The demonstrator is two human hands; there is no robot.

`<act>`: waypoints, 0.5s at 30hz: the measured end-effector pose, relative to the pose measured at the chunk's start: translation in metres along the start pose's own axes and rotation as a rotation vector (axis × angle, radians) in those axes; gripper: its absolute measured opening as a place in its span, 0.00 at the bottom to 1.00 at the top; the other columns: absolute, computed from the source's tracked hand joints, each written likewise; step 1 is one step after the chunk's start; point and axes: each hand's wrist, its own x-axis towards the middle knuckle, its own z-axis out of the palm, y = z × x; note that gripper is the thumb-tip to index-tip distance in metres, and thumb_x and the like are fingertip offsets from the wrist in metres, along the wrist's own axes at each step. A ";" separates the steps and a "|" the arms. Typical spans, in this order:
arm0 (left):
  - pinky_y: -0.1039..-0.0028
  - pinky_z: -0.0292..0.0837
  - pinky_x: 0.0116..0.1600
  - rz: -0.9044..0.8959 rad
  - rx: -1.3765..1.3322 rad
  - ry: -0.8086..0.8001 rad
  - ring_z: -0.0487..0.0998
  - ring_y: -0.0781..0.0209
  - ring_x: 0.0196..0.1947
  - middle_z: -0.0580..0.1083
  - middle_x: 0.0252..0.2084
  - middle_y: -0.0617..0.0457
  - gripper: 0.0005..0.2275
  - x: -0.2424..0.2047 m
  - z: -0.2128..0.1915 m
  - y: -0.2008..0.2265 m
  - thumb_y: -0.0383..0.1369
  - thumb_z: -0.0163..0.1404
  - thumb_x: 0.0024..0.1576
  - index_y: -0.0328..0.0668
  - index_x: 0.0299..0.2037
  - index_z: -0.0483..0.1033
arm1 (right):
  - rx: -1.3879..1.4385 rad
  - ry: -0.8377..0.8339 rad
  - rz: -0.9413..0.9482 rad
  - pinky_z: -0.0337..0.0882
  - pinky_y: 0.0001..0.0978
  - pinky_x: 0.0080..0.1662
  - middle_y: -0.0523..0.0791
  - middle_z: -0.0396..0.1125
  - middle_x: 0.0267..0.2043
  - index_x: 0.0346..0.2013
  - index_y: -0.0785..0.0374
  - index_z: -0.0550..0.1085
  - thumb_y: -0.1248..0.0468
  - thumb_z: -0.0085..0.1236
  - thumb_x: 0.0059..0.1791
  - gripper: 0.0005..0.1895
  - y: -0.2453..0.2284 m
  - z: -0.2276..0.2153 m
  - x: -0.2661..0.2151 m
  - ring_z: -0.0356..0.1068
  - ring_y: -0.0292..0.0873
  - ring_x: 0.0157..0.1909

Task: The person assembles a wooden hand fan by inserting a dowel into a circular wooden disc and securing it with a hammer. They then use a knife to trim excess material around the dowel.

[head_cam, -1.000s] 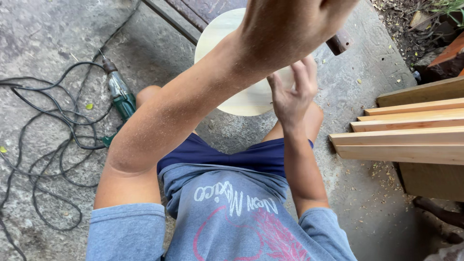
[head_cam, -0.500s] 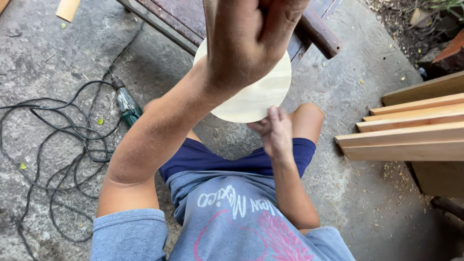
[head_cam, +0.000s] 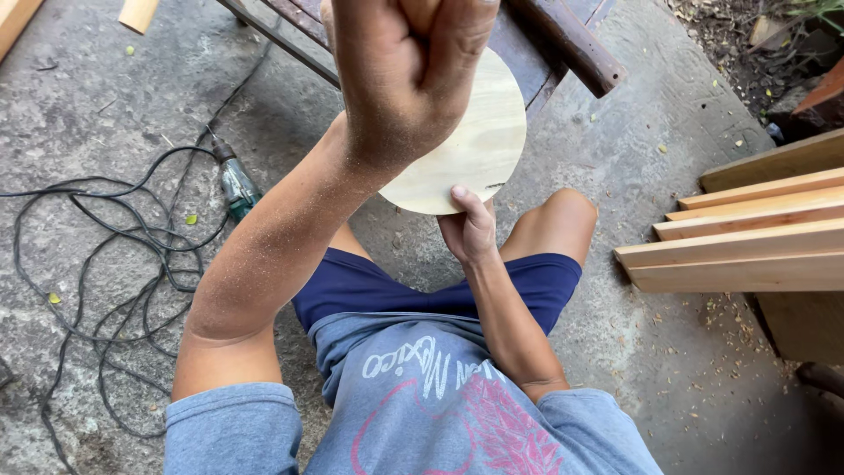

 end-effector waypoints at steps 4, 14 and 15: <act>0.77 0.57 0.23 0.003 -0.031 0.034 0.57 0.67 0.17 0.57 0.25 0.55 0.09 -0.001 -0.012 0.008 0.26 0.49 0.70 0.44 0.41 0.60 | -0.050 -0.067 -0.005 0.62 0.50 0.70 0.52 0.60 0.66 0.70 0.68 0.56 0.68 0.60 0.48 0.37 0.002 0.010 0.000 0.61 0.52 0.69; 0.70 0.61 0.23 -0.226 -0.196 0.400 0.61 0.62 0.13 0.62 0.22 0.49 0.22 -0.009 -0.030 0.067 0.35 0.44 0.74 0.59 0.70 0.42 | 0.131 -0.191 0.061 0.57 0.49 0.74 0.52 0.61 0.67 0.70 0.69 0.57 0.69 0.59 0.44 0.40 -0.013 0.030 -0.008 0.60 0.52 0.71; 0.71 0.61 0.23 -0.213 -0.161 0.434 0.61 0.62 0.12 0.62 0.21 0.50 0.23 -0.011 -0.034 0.070 0.36 0.43 0.74 0.63 0.71 0.40 | 0.158 -0.219 0.074 0.57 0.48 0.74 0.51 0.61 0.67 0.70 0.69 0.58 0.69 0.59 0.44 0.40 -0.014 0.028 -0.011 0.60 0.51 0.71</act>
